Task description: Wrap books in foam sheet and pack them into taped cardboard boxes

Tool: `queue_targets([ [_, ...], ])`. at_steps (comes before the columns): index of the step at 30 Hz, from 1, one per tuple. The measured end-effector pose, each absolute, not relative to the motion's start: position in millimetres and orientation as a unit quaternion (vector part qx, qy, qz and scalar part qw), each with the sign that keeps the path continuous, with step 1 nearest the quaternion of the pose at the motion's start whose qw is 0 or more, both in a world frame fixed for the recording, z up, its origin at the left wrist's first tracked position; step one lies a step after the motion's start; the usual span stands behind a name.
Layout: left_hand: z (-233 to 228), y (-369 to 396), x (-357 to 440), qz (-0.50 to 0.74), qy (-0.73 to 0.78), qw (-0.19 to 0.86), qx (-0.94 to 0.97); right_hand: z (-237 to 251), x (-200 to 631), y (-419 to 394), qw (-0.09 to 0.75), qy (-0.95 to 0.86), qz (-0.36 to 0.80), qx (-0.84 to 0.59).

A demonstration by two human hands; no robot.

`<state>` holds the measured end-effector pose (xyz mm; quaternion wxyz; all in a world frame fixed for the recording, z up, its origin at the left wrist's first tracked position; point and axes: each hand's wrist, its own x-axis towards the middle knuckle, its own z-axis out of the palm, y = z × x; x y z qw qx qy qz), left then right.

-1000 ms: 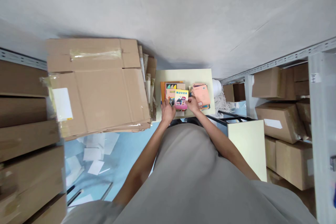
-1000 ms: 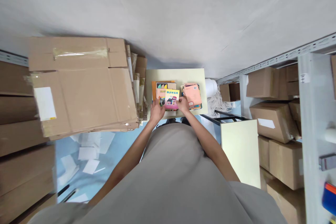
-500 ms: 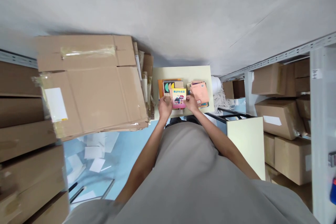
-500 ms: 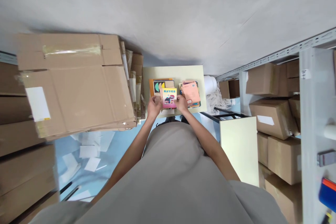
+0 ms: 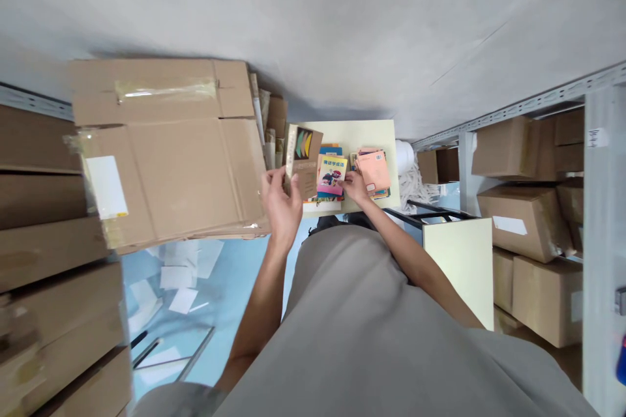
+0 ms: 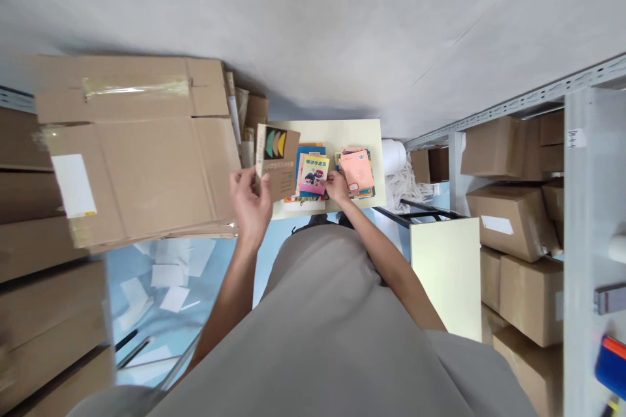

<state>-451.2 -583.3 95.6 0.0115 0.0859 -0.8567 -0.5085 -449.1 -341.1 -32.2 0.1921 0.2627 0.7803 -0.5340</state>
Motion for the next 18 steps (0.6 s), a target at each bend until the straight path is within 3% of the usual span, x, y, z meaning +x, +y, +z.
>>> queue_targets([
  [5, 108, -613, -461, -0.624, -0.772, -0.029, 0.120, -5, -459, -339, 0.181, 0.800, -0.500, 0.278],
  [11, 101, -609, -456, -0.701, -0.687, -0.116, 0.152, 67, -463, -351, 0.185, 0.689, -0.683, 0.158],
  [18, 110, -616, -449, -0.675, -0.720, -0.043, 0.155, 103, -466, -384, 0.150, 0.667, -0.723, 0.102],
])
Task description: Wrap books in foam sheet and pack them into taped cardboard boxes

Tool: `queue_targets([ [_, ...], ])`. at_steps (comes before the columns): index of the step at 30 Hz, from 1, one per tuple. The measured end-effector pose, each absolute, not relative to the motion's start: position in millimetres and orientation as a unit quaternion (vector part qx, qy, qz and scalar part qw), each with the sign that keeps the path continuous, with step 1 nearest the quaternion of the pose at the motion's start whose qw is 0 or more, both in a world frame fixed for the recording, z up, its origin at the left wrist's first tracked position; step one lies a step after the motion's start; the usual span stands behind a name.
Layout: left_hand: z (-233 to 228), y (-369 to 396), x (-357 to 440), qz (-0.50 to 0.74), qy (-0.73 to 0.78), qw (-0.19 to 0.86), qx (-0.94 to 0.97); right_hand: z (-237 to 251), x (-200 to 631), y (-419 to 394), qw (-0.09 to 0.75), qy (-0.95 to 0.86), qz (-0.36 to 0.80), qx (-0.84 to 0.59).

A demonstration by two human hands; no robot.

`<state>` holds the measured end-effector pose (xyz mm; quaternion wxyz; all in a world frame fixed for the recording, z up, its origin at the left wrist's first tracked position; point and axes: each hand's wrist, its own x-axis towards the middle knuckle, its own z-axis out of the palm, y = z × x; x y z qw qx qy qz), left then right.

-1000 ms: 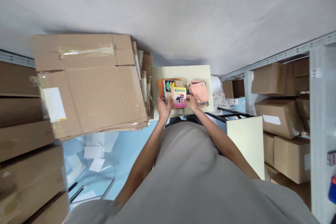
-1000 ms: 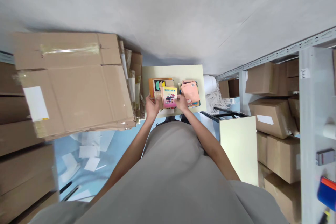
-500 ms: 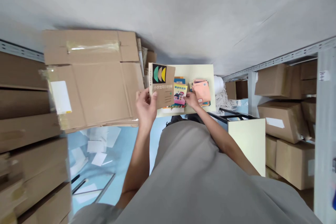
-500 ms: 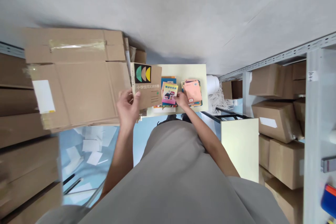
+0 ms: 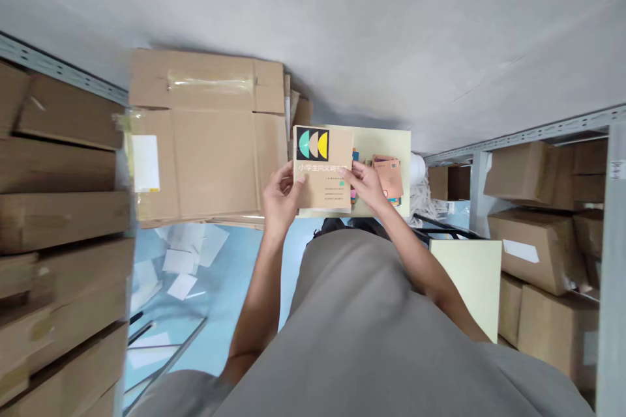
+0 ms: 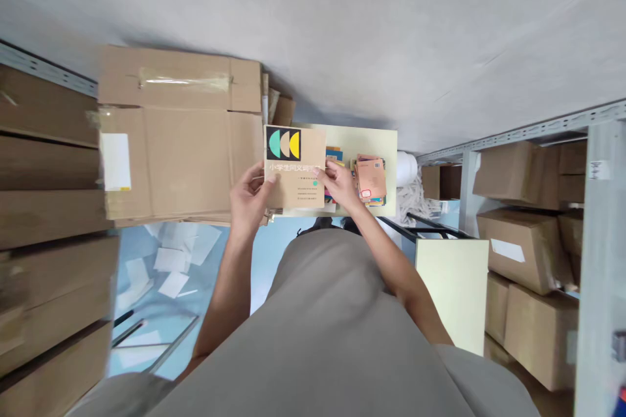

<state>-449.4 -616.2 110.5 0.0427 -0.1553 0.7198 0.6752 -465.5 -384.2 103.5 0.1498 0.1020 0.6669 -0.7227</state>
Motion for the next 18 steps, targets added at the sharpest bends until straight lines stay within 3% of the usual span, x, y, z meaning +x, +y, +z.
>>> queue_targets([
  [9, 108, -692, -458, 0.573, 0.784, -0.099, -0.219, 86, -500, -467, 0.148, 0.685, -0.713, 0.032],
  [15, 81, -723, -468, 0.597, 0.753, -0.020, -0.277, 56, -509, -498, 0.163, 0.749, -0.640, 0.054],
  [18, 81, -718, -463, 0.584, 0.763, -0.032, -0.275, 53, -503, -496, 0.163, 0.734, -0.657, 0.062],
])
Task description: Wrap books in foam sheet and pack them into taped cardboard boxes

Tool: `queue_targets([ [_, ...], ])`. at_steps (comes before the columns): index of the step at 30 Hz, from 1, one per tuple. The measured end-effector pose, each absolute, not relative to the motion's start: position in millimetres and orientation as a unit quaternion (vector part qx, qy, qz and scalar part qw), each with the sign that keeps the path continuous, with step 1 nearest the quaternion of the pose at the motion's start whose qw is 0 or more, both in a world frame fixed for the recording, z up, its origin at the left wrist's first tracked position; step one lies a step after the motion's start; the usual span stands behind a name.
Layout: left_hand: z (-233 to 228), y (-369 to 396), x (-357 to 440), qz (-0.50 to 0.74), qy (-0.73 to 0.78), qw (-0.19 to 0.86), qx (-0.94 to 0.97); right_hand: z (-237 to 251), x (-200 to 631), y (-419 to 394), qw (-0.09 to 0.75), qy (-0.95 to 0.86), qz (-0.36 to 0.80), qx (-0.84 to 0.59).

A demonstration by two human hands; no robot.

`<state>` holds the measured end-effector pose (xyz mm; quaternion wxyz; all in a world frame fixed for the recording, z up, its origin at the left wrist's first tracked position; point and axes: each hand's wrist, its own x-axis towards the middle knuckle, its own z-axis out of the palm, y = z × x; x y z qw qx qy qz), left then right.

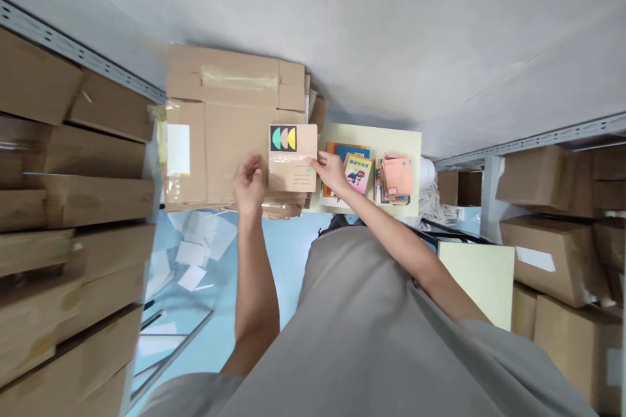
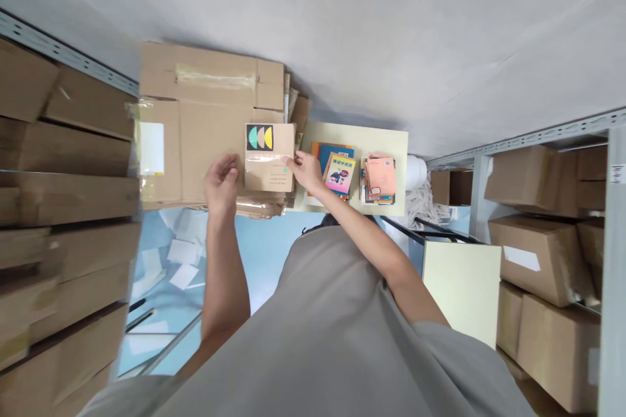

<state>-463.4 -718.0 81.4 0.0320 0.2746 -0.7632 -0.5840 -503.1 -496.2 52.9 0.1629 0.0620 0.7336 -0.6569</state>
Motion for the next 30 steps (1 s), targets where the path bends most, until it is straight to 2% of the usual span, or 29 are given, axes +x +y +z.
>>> queue_targets([
  [3, 92, -707, -456, -0.577, -0.772, 0.038, 0.263, 62, -493, -478, 0.153, 0.697, -0.697, 0.067],
  [6, 106, -686, -454, -0.638, -0.737, -0.023, 0.222, 83, -473, -437, 0.129, 0.667, -0.728, 0.090],
  [9, 117, -645, -460, -0.693, -0.681, -0.180, 0.155, 108, -442, -381, 0.088, 0.659, -0.733, 0.143],
  [12, 121, -586, -469, -0.693, -0.627, -0.349, 0.064, 128, -397, -328, 0.026, 0.660, -0.717, 0.224],
  [15, 119, -522, -472, -0.668, -0.593, -0.449, -0.017, 141, -346, -289, -0.046, 0.655, -0.691, 0.302],
  [22, 118, -396, -437, -0.590, -0.562, -0.565, -0.130, 158, -233, -239, -0.171, 0.587, -0.657, 0.441],
  [30, 123, -281, -344, -0.542, -0.536, -0.620, -0.185, 161, -117, -171, -0.264, 0.512, -0.660, 0.482],
])
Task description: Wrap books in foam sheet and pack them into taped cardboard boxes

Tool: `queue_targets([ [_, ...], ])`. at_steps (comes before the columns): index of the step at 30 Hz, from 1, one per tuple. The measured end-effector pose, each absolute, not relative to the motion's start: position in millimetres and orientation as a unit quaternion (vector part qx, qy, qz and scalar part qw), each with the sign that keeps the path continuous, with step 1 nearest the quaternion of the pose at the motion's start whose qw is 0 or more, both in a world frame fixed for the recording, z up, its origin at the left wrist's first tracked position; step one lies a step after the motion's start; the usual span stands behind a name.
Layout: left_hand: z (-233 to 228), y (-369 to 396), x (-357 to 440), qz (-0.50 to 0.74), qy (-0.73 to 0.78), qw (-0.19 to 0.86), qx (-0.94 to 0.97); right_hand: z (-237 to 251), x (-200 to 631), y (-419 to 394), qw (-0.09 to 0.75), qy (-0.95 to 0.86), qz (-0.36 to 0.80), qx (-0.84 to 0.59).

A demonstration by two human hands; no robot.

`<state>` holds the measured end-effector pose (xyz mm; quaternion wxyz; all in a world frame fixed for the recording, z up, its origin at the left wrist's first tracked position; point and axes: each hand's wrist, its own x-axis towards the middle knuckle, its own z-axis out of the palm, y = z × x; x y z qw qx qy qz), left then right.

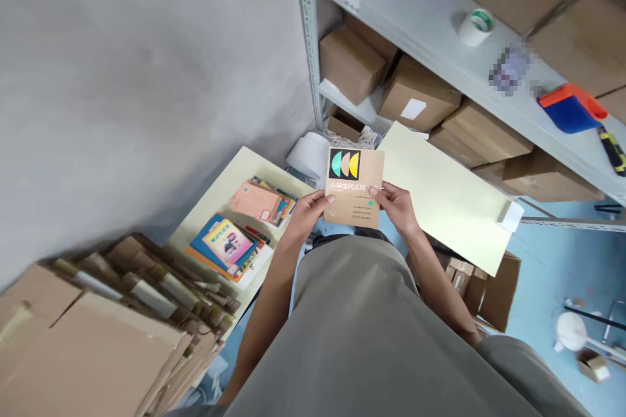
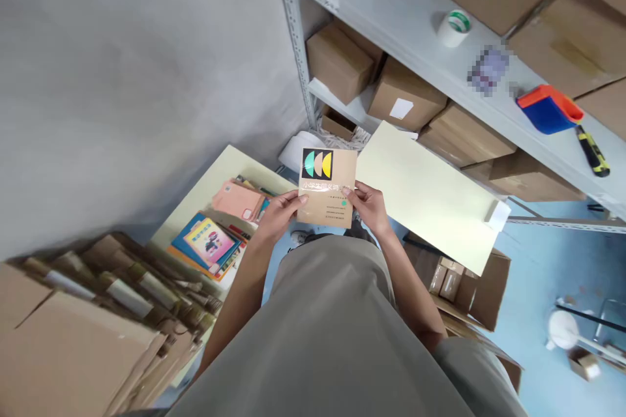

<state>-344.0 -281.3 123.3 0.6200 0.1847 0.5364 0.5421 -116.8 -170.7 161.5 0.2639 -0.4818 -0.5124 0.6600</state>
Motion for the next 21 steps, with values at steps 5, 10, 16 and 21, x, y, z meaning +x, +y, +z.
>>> queue_targets([
  [5, 116, -206, -268, 0.531, 0.534, 0.627, 0.200, 149, -43, -113, 0.296, -0.495, 0.666, -0.473],
  [10, 111, -148, -194, 0.527, 0.547, 0.623, 0.187, 131, 24, -61, 0.314, -0.478, 0.660, -0.487],
  [16, 111, -116, -141, 0.534, 0.601, 0.564, 0.188, 123, 73, -33, 0.368, -0.513, 0.564, -0.532],
  [21, 109, -108, -116, 0.529, 0.670, 0.465, 0.235, 128, 65, -43, 0.361, -0.566, 0.536, -0.511],
])
